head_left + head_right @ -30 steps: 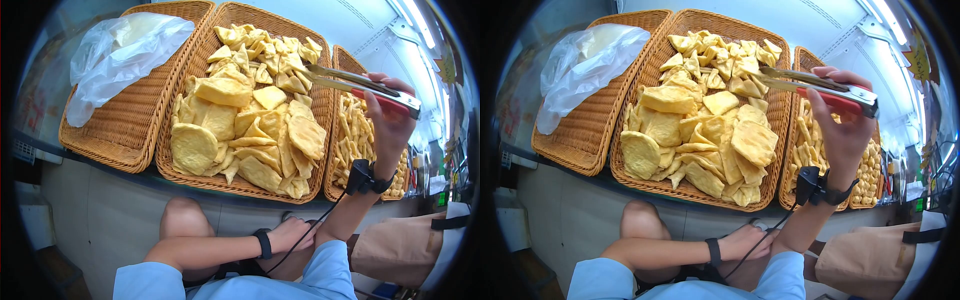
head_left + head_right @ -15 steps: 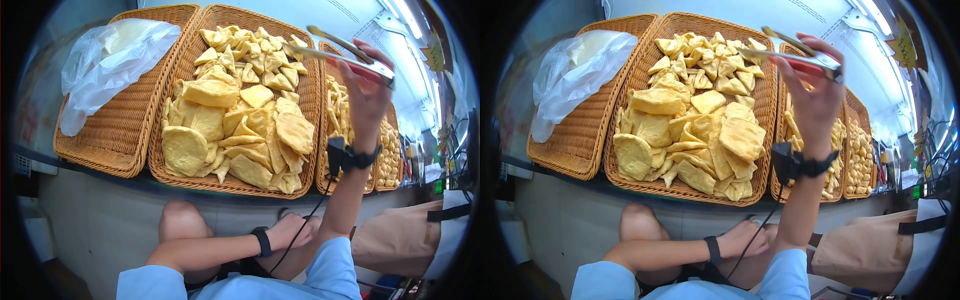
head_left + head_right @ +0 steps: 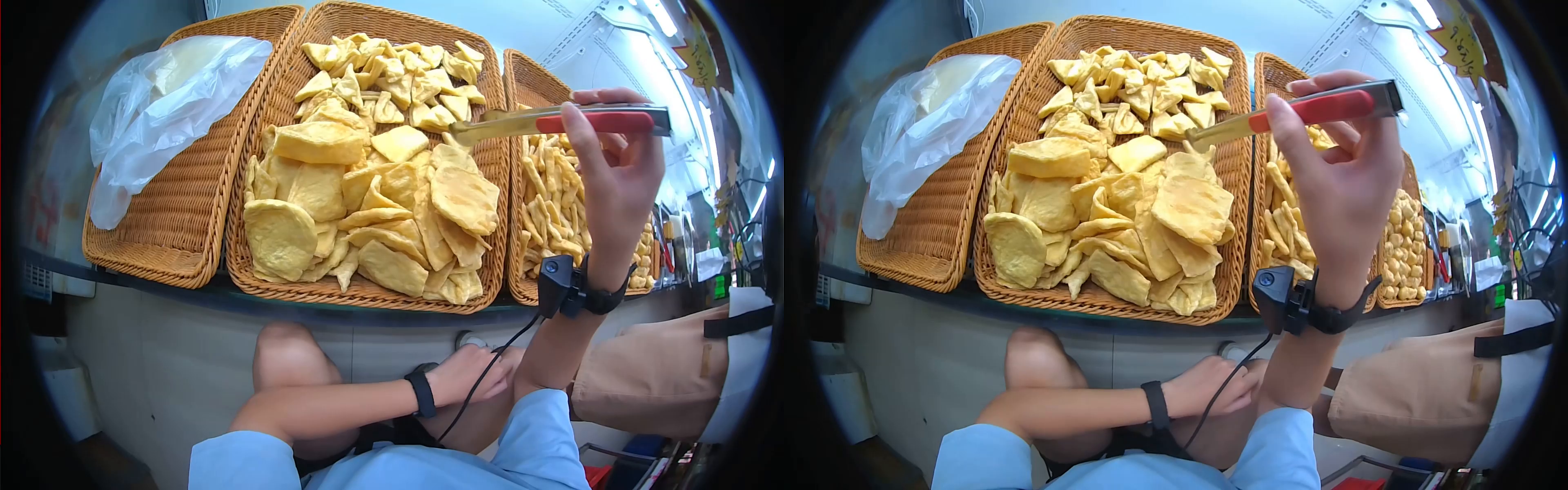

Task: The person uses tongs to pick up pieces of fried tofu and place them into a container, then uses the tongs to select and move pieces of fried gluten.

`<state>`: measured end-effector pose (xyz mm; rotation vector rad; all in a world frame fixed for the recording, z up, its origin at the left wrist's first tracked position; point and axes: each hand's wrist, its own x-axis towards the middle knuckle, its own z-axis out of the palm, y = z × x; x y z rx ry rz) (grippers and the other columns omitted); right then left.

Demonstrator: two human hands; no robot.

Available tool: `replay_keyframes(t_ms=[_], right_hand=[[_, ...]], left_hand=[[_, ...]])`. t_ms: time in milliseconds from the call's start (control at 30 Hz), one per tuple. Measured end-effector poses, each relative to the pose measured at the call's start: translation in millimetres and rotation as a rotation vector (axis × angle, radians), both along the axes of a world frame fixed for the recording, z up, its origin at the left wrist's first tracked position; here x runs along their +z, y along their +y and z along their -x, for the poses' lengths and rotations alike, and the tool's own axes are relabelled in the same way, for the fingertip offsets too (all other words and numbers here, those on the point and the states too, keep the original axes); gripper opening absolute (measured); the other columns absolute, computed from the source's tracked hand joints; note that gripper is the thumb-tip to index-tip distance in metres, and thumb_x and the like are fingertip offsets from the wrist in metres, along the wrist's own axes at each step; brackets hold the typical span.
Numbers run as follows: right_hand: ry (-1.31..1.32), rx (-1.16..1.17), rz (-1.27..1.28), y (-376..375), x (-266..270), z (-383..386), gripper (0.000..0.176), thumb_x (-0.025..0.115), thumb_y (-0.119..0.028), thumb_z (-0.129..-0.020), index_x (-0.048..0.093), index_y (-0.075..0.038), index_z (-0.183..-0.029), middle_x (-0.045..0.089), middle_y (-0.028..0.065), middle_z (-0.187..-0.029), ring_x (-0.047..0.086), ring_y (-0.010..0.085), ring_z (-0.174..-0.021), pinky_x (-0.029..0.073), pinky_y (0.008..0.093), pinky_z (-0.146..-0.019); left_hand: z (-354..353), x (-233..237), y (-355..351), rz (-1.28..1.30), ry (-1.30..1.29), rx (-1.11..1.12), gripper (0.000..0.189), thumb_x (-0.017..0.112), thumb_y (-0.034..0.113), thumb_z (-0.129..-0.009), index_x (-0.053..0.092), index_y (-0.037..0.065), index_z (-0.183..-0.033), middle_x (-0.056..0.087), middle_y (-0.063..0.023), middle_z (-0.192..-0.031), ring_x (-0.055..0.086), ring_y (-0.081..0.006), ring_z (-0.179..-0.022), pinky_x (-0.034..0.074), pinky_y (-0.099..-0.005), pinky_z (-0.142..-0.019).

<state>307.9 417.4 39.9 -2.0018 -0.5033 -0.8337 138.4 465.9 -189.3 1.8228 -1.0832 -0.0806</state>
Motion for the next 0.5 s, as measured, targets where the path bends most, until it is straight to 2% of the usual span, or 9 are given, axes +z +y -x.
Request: replay_keyframes(t_ms=[100,133,333,467,500], right_hand=[[0.03,0.017,0.023,-5,-6,-11,0.032,0.079,-0.013,-0.086,0.058,-0.004,-0.109,0.068,0.0073,-0.102,0.071,0.0166,-0.093,0.055,0.022,-0.065],[0.025,0.008,0.031,-7,-9,-14,0.033,0.079,-0.016,-0.087,0.058,-0.003,-0.11,0.069,0.0079,-0.101,0.071,0.0176,-0.093,0.056,0.0262,-0.071],[0.103,-0.059,0.011,-11,-10,-20,0.035,0.077,-0.021,-0.088,0.058,-0.001,-0.109,0.068,0.0101,-0.1,0.07,0.019,-0.092,0.056,0.0326,-0.083],[0.115,-0.179,0.001,-12,-9,-24,0.037,0.077,-0.026,-0.089,0.058,0.001,-0.106,0.067,0.0119,-0.098,0.07,0.0197,-0.09,0.057,0.0343,-0.085],[0.114,-0.205,0.018,-14,-9,-25,0.04,0.077,-0.028,-0.089,0.057,0.002,-0.106,0.066,0.0129,-0.101,0.071,0.0237,-0.092,0.057,0.0338,-0.084]], left_hand=[[-1,-2,1,-0.042,-0.007,-0.02,0.022,0.062,0.022,-0.088,0.057,0.001,-0.092,0.062,-0.0146,-0.071,0.063,-0.0349,-0.065,0.051,-0.0446,-0.059],[-1,-3,0,-0.043,-0.014,-0.025,0.023,0.061,0.022,-0.088,0.057,0.001,-0.093,0.062,-0.0145,-0.071,0.063,-0.0351,-0.065,0.051,-0.0447,-0.06],[-4,3,1,-0.027,0.025,-0.005,0.027,0.061,0.022,-0.089,0.058,-0.001,-0.103,0.063,-0.0152,-0.071,0.064,-0.0364,-0.067,0.052,-0.0458,-0.061],[-4,1,1,-0.055,0.066,-0.031,0.031,0.061,0.022,-0.089,0.055,-0.002,-0.109,0.065,-0.0159,-0.074,0.065,-0.037,-0.07,0.052,-0.046,-0.063],[-4,0,2,-0.062,0.067,-0.036,0.031,0.061,0.022,-0.089,0.055,-0.002,-0.109,0.065,-0.0159,-0.074,0.065,-0.037,-0.07,0.052,-0.046,-0.063]])
